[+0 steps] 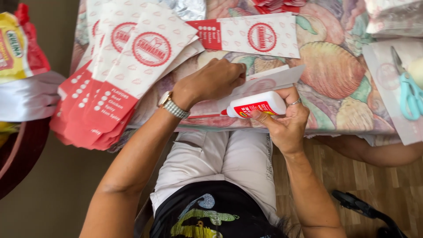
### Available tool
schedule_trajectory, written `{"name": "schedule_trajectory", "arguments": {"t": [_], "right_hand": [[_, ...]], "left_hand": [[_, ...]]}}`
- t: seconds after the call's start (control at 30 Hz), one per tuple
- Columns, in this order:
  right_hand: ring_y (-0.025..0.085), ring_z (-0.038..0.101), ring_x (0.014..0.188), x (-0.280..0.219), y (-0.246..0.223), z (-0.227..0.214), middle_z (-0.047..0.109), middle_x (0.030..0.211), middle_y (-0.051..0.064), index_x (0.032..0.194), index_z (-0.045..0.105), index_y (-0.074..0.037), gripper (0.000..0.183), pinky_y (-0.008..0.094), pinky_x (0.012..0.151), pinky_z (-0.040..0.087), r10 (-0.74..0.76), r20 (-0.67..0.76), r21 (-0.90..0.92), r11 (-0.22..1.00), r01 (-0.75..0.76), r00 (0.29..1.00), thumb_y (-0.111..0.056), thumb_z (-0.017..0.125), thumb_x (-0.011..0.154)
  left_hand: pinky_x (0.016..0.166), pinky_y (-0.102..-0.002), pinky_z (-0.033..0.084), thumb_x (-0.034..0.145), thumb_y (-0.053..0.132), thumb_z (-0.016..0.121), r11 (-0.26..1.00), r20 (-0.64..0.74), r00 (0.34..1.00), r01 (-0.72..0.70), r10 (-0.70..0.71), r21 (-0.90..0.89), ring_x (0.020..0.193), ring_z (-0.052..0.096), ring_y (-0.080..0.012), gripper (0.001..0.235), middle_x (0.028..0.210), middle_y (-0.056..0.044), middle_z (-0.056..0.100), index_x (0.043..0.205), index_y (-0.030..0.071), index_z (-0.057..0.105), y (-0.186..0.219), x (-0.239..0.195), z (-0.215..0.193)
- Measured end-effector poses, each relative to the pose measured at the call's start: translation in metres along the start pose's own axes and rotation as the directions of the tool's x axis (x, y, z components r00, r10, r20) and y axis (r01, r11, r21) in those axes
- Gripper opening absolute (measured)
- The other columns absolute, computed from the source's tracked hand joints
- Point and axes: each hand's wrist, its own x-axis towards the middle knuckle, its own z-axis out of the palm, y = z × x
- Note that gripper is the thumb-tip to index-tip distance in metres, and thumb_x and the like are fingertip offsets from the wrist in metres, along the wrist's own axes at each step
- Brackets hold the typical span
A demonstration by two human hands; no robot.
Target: Applying white glue to the edges of printed paper bags and pressing them to seal the assembly.
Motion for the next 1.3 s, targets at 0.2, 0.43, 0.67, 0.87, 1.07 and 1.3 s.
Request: {"name": "schedule_trajectory", "arguments": {"t": [0.2, 0.43, 0.67, 0.87, 1.07, 1.3], "right_hand": [[0.012, 0.064, 0.081, -0.006, -0.004, 0.050, 0.070, 0.081, 0.015, 0.101, 0.065, 0.002, 0.047, 0.029, 0.078, 0.055, -0.052, 0.062, 0.104, 0.994, 0.045, 0.997, -0.008, 0.098, 0.070], [0.011, 0.064, 0.088, -0.002, -0.007, 0.039, 0.070, 0.091, 0.010, 0.110, 0.064, -0.002, 0.049, 0.030, 0.088, 0.055, 0.005, 0.063, 0.240, 0.970, -0.020, 0.998, -0.011, 0.095, 0.074], [0.024, 0.071, 0.097, 0.010, 0.018, -0.057, 0.075, 0.101, 0.007, 0.110, 0.073, -0.007, 0.040, 0.043, 0.094, 0.061, 0.345, -0.302, 0.764, 0.645, 0.010, 0.889, -0.012, 0.089, 0.074], [0.030, 0.066, 0.080, 0.006, -0.001, -0.071, 0.070, 0.087, 0.014, 0.106, 0.071, -0.011, 0.047, 0.039, 0.075, 0.054, 0.612, -0.273, 0.874, 0.480, -0.075, 0.742, -0.040, 0.087, 0.073], [0.031, 0.070, 0.102, -0.014, -0.005, -0.037, 0.071, 0.116, 0.018, 0.125, 0.063, -0.006, 0.061, 0.040, 0.090, 0.059, 0.494, -0.133, 0.786, 0.581, -0.213, 0.859, -0.053, 0.070, 0.086], [0.050, 0.038, 0.146, -0.051, -0.010, 0.037, 0.039, 0.155, 0.036, 0.148, 0.038, 0.002, 0.065, 0.060, 0.122, 0.030, 0.303, 0.143, 0.767, 0.567, -0.299, 0.942, -0.040, 0.057, 0.102]], "left_hand": [[0.084, -0.052, 0.057, 0.100, 0.024, 0.058, 0.997, 0.057, 0.997, 0.048, -0.044, -0.063, 0.089, 0.075, -0.0425, 0.024, 0.086, -0.019, 0.074, 0.102, 0.007, 0.076, -0.015, 0.013, 0.006], [0.087, -0.055, 0.054, 0.100, 0.026, 0.059, 0.992, 0.099, 0.993, 0.074, -0.063, -0.103, 0.095, 0.073, -0.0456, 0.024, 0.088, -0.021, 0.074, 0.101, 0.007, 0.074, -0.022, 0.011, 0.004], [0.063, -0.056, 0.046, 0.107, 0.020, 0.051, 0.983, -0.088, 0.984, -0.142, 0.153, 0.117, 0.066, 0.061, -0.0505, 0.022, 0.074, -0.020, 0.069, 0.095, 0.003, 0.058, -0.025, -0.008, 0.031], [0.054, -0.050, 0.048, 0.102, 0.033, 0.065, 0.933, -0.188, 0.947, -0.197, 0.261, 0.302, 0.052, 0.061, -0.0419, 0.025, 0.057, -0.011, 0.062, 0.102, 0.008, 0.059, -0.004, -0.044, 0.044], [0.093, -0.054, 0.053, 0.097, 0.033, 0.065, 0.940, -0.179, 0.930, -0.288, 0.320, 0.184, 0.114, 0.065, -0.0478, 0.028, 0.132, -0.026, 0.064, 0.108, 0.008, 0.074, 0.001, -0.071, 0.058], [0.109, -0.056, 0.045, 0.097, 0.026, 0.066, 0.952, -0.281, 0.912, -0.259, 0.297, 0.165, 0.126, 0.059, -0.0477, 0.030, 0.136, -0.029, 0.062, 0.119, 0.008, 0.075, 0.006, -0.077, 0.069]]}}
